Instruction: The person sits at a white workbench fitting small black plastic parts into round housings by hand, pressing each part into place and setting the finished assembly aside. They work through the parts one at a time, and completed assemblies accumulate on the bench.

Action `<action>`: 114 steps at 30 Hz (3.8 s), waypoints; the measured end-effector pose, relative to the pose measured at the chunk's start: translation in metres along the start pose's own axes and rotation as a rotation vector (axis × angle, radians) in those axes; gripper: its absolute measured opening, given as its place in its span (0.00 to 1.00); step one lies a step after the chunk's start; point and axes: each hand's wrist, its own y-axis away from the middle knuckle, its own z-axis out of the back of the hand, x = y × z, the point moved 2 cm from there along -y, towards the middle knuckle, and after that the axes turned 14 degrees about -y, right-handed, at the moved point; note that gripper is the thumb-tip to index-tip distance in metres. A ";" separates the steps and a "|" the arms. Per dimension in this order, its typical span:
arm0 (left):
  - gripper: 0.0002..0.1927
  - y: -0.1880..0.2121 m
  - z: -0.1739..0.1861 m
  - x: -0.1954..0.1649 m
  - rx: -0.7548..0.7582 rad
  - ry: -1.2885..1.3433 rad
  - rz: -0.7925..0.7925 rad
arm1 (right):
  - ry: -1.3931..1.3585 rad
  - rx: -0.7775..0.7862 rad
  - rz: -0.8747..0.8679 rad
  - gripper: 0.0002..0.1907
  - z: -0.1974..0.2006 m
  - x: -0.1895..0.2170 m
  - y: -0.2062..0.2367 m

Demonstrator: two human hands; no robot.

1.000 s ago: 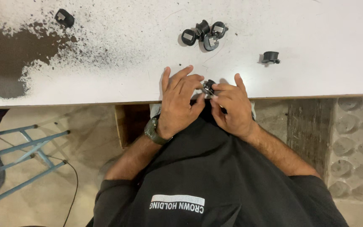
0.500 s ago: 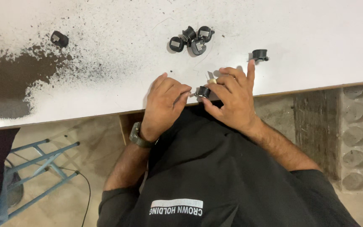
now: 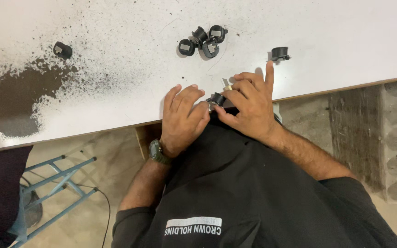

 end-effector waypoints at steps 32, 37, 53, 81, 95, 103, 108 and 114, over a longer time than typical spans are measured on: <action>0.08 0.003 -0.011 0.002 0.036 0.463 0.430 | -0.224 -0.018 0.124 0.18 -0.017 0.010 0.010; 0.08 0.003 -0.011 0.003 0.028 0.498 0.432 | -0.252 -0.034 0.136 0.18 -0.015 0.012 0.009; 0.05 -0.013 -0.009 0.021 0.296 0.453 0.316 | -0.097 -0.053 0.085 0.15 -0.002 0.006 0.000; 0.15 -0.026 0.016 0.046 0.285 0.327 0.188 | -0.053 0.144 -0.003 0.22 -0.003 0.017 -0.032; 0.07 0.007 0.015 0.011 0.073 0.078 0.104 | 0.009 0.013 -0.053 0.21 -0.007 0.012 -0.022; 0.20 0.010 0.015 0.010 0.034 0.073 0.242 | -0.044 -0.071 0.002 0.20 0.000 0.013 -0.010; 0.11 0.010 0.001 0.004 0.008 0.043 0.288 | -0.163 -0.104 0.081 0.16 0.003 0.014 0.008; 0.07 0.017 -0.005 0.003 -0.018 0.039 0.303 | -0.143 0.036 0.051 0.16 -0.011 0.013 0.003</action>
